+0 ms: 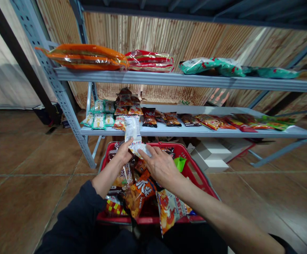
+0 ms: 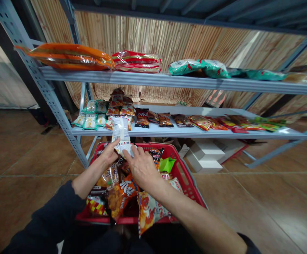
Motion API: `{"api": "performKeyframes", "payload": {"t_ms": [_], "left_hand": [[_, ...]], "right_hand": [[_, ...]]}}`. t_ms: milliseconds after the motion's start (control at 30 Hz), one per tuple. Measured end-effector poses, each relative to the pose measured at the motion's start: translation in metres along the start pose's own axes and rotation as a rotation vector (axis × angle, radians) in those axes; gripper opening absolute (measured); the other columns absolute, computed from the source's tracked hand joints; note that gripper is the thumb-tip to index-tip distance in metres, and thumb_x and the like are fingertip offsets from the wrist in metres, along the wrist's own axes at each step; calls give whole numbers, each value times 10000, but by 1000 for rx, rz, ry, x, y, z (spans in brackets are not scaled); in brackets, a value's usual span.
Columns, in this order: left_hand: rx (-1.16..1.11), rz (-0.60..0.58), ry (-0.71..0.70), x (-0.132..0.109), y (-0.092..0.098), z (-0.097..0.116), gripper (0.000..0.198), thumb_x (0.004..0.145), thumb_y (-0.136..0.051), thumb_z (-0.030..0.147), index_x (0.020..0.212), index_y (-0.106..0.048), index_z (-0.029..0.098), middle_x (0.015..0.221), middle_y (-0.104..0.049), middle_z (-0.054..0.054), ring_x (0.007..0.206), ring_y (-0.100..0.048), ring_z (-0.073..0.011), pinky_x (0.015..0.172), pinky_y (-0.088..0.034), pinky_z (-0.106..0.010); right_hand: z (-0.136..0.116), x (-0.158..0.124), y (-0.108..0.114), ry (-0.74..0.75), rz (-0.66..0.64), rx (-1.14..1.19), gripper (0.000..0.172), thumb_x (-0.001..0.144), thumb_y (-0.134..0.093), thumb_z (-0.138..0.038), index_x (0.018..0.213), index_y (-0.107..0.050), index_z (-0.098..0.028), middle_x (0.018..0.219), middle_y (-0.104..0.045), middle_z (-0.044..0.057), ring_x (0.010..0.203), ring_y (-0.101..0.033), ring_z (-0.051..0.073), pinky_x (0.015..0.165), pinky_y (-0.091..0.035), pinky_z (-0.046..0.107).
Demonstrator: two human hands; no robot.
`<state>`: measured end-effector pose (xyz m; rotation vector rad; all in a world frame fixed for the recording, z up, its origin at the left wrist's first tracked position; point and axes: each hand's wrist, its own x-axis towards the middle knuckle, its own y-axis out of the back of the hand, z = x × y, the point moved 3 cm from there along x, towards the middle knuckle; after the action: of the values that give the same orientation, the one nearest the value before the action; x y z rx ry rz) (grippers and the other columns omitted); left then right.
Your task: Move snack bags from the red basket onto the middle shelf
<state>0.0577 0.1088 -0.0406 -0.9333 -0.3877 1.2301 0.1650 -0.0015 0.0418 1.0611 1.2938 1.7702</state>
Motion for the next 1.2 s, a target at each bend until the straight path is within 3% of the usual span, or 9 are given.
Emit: {"api": "performKeyframes", "payload": {"t_ms": [167, 267, 400, 467, 600, 733, 933, 1200], "left_hand": [[-85, 54, -18, 7, -1, 3, 233, 810, -544, 251, 960, -602, 82, 813, -685, -95, 817, -634, -199, 860, -459, -354], [-65, 57, -21, 8, 2, 7, 261, 808, -550, 266, 995, -597, 91, 820, -690, -90, 811, -635, -198, 868, -454, -364], [-19, 38, -2, 10, 4, 13, 286, 808, -549, 294, 1002, -600, 89, 856, -690, -105, 822, -639, -205, 863, -457, -363], [-2, 14, -3, 11, 2, 17, 294, 805, -554, 303, 1003, -601, 91, 873, -689, -110, 828, -640, -203, 860, -460, -351], [35, -33, -5, 9, -10, 23, 292, 801, -562, 294, 1009, -602, 94, 875, -692, -110, 848, -640, -215, 867, -459, -362], [44, -31, -13, 9, -15, 27, 258, 804, -556, 269, 977, -612, 85, 838, -696, -109, 822, -644, -214, 867, -459, -364], [43, 41, -44, 17, -9, 38, 268, 802, -556, 258, 1003, -604, 87, 820, -697, -105, 810, -645, -215, 864, -462, -379], [63, 8, -32, 20, -16, 40, 258, 830, -514, 253, 991, -609, 75, 801, -694, -103, 793, -645, -204, 875, -455, -374]], "right_hand": [[-7, -19, -20, 64, 17, 167, 566, 754, -599, -319, 1283, -411, -244, 1367, -368, 133, 1258, -308, 305, 960, -339, 468], [-1, -25, -28, 90, 22, 346, 499, 768, -576, -359, 1240, -474, -232, 1341, -422, 112, 1240, -361, 270, 987, -339, 451], [27, -17, -36, -157, 192, 695, 440, 828, -476, -352, 1245, -469, -210, 1293, -480, 104, 1201, -428, 222, 1006, -334, 432], [41, -9, -43, -327, 210, 978, 473, 825, -474, -380, 1266, -433, -212, 1295, -474, 105, 1194, -442, 217, 991, -356, 428], [47, 1, -59, -592, -5, 1606, 468, 799, -522, -424, 1216, -463, -221, 1188, -566, 95, 1058, -557, 200, 900, -448, 399], [35, -2, -68, -647, -205, 1954, 416, 736, -631, -364, 1117, -531, -227, 1104, -613, 63, 886, -628, 173, 799, -513, 390], [36, -15, -83, -710, -190, 2114, 209, 678, -689, -178, 871, -616, -145, 909, -680, 47, 821, -656, 131, 861, -488, 276], [40, -20, -83, -796, -60, 2008, 125, 654, -700, -193, 712, -596, -156, 734, -679, 16, 691, -658, 104, 687, -526, 197]]}}
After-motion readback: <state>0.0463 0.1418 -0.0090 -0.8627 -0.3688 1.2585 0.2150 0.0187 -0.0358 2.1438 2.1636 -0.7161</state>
